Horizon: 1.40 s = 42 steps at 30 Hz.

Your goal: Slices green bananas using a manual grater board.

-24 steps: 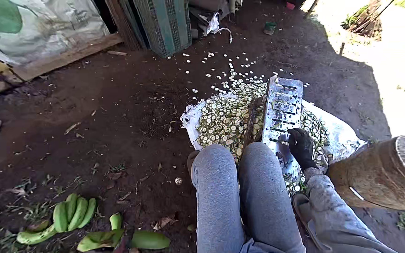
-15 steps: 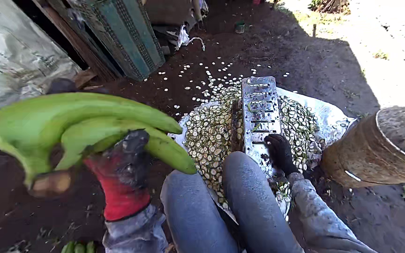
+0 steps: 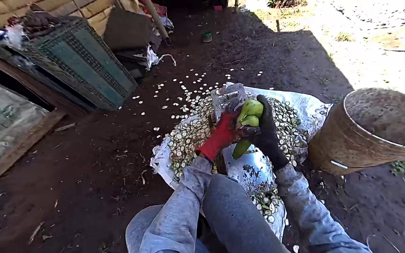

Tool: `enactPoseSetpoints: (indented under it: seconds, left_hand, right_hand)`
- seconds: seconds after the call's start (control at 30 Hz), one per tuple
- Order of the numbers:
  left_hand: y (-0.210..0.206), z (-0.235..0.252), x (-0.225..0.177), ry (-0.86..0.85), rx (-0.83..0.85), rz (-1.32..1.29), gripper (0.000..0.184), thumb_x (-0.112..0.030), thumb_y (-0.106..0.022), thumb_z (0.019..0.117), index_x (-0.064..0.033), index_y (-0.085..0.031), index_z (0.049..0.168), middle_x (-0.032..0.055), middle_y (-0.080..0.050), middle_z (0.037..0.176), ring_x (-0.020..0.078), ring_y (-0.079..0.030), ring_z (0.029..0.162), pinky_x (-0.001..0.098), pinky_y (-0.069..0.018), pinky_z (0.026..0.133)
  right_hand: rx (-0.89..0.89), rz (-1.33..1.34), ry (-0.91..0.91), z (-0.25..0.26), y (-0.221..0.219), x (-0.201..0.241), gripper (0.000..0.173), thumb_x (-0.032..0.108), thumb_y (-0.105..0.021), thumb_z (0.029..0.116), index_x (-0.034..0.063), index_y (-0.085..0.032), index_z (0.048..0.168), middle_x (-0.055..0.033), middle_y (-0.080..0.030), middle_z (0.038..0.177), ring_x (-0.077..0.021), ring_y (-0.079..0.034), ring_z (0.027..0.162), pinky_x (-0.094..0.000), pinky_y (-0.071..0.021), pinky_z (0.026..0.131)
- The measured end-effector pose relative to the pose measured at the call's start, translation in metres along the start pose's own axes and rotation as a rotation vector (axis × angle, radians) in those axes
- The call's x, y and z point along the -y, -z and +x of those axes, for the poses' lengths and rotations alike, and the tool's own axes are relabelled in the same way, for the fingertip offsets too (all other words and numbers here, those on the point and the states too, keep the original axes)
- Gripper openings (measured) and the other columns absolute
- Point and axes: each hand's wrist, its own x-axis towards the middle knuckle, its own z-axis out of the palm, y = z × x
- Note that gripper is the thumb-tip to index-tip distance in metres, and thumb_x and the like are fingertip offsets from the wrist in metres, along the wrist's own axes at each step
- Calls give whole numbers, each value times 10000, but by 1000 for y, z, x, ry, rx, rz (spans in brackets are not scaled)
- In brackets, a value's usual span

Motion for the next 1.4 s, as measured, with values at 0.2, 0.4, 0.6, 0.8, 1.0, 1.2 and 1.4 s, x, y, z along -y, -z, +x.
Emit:
enactPoseSetpoints:
  seconds: [0.2, 0.4, 0.6, 0.8, 1.0, 1.2, 1.4]
  left_hand:
    - [-55, 27, 55, 135, 379, 381, 789, -253, -822, 851, -42, -457, 1517, 240, -581, 1401, 404, -561, 1291, 602, -435, 1073]
    - [-33, 28, 58, 123, 382, -54, 585, 8, -756, 857, -105, -609, 1411, 127, -702, 1213, 223, -680, 1034, 435, -550, 926]
    - [-37, 22, 42, 87, 471, -418, 532, 33, -648, 792, -31, -626, 1320, 34, -691, 917, 46, -604, 678, 201, -509, 588]
    - [-48, 24, 33, 24, 361, 151, 591, -190, -791, 856, -80, -591, 1402, 156, -671, 1251, 282, -643, 1164, 517, -492, 1023]
    - [-42, 20, 30, 228, 537, -20, 467, -34, -772, 851, 16, -597, 1282, 179, -665, 1118, 237, -649, 1007, 429, -530, 912]
    - [-28, 48, 35, 156, 469, 387, 761, -220, -786, 881, -34, -442, 1533, 251, -485, 1509, 435, -439, 1405, 634, -346, 1124]
    - [-25, 67, 95, 567, -164, 126, 888, -380, -703, 971, -3, -221, 1615, 314, -327, 1594, 484, -388, 1439, 647, -341, 1143]
  right_hand:
    - [-415, 44, -490, -20, -13, -32, 1155, 295, -933, 673, 216, -216, 1575, -141, -503, 1455, -285, -585, 1205, -539, -531, 922]
    - [-131, 420, -619, -23, 37, -27, 644, 120, -758, 866, 132, -471, 1442, -75, -683, 1188, -166, -702, 1002, -357, -615, 833]
    - [-438, 398, -397, -31, 28, -29, 692, 267, -761, 813, 120, -455, 1415, 26, -662, 1135, -60, -679, 977, -275, -598, 829]
    - [-277, 648, -471, -39, 22, -24, 547, 252, -597, 950, 108, -431, 1451, -70, -661, 1206, -162, -683, 1059, -382, -593, 910]
    - [291, 812, -421, -39, 48, -8, 559, 253, -827, 772, 187, -610, 1283, 20, -733, 1101, -109, -709, 1007, -333, -604, 891]
    - [-194, 654, -543, -55, 27, -4, 692, 85, -780, 711, 7, -494, 1336, -180, -692, 1135, -274, -716, 994, -440, -626, 831]
    - [-498, 480, -642, -132, 38, 2, 747, 211, -801, 730, -71, -438, 1319, -163, -715, 1042, -256, -738, 926, -423, -638, 805]
